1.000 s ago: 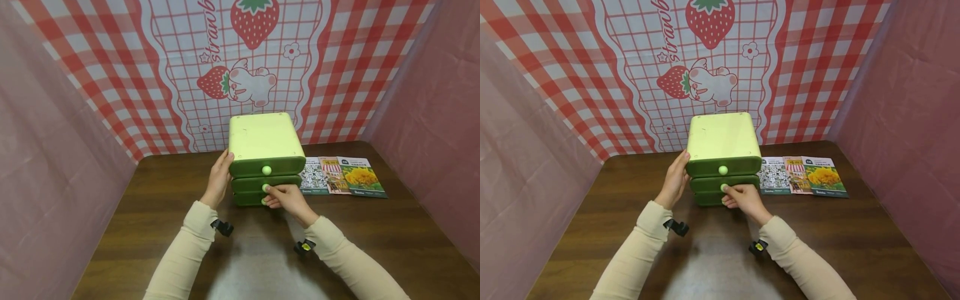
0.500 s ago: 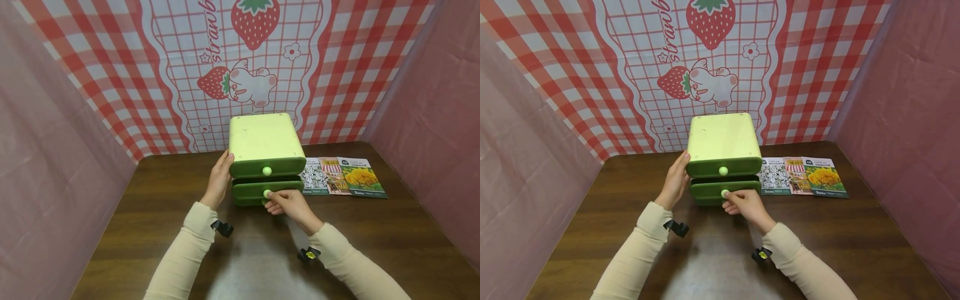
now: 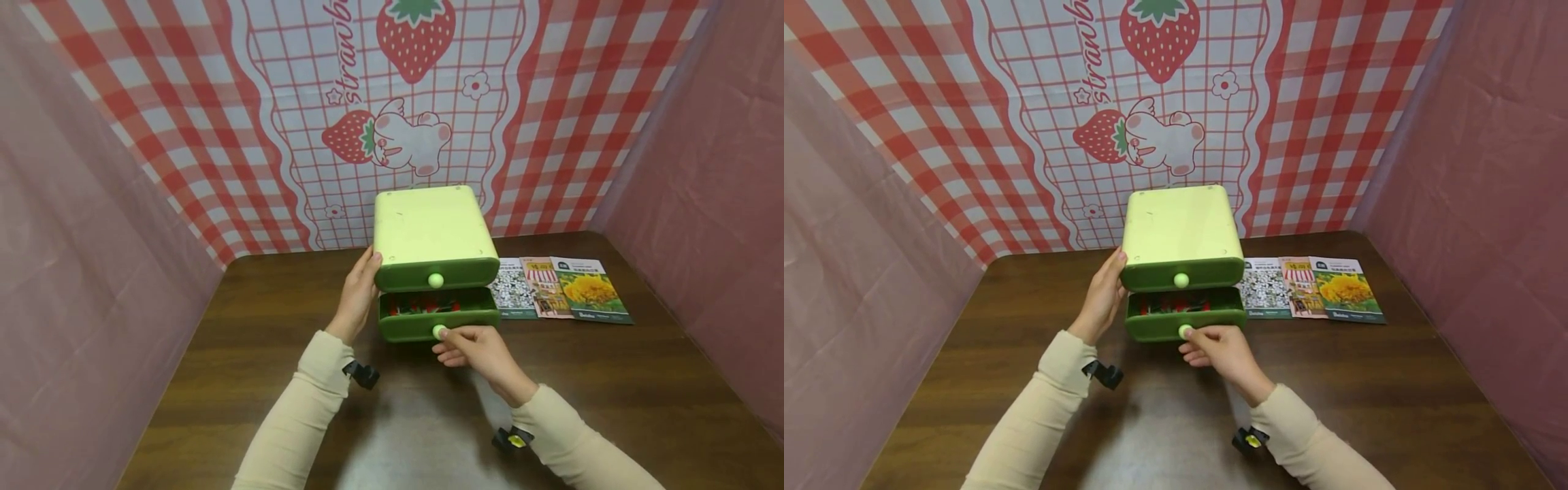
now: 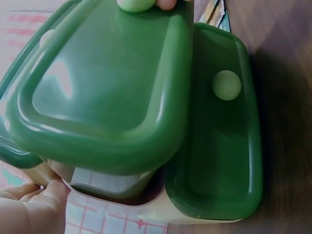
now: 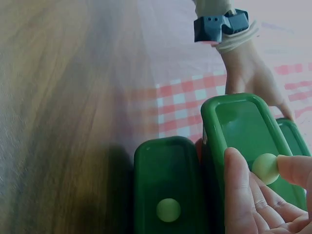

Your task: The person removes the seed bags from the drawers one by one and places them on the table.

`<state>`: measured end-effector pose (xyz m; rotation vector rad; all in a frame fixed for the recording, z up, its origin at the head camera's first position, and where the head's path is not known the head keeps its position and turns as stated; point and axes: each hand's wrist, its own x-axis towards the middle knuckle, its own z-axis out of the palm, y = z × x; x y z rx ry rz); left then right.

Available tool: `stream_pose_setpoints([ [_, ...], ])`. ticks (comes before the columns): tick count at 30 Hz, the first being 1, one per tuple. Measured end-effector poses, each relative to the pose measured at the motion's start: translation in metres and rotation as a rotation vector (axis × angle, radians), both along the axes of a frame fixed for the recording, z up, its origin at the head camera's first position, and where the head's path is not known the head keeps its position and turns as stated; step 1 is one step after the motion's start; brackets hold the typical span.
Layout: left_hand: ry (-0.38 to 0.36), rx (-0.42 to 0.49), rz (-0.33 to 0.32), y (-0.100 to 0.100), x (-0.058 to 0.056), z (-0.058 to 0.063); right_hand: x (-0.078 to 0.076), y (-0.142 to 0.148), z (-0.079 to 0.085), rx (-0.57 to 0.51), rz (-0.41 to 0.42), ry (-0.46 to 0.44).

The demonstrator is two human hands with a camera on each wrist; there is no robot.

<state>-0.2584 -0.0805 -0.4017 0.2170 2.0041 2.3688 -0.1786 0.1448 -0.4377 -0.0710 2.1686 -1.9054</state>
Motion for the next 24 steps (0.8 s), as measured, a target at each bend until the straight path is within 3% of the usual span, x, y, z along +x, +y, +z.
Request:
stream_pose_setpoints([
  [24,0.015,0.017,0.004,0.000,0.000,0.001,0.040,0.007,-0.002,-0.053,0.020,-0.025],
])
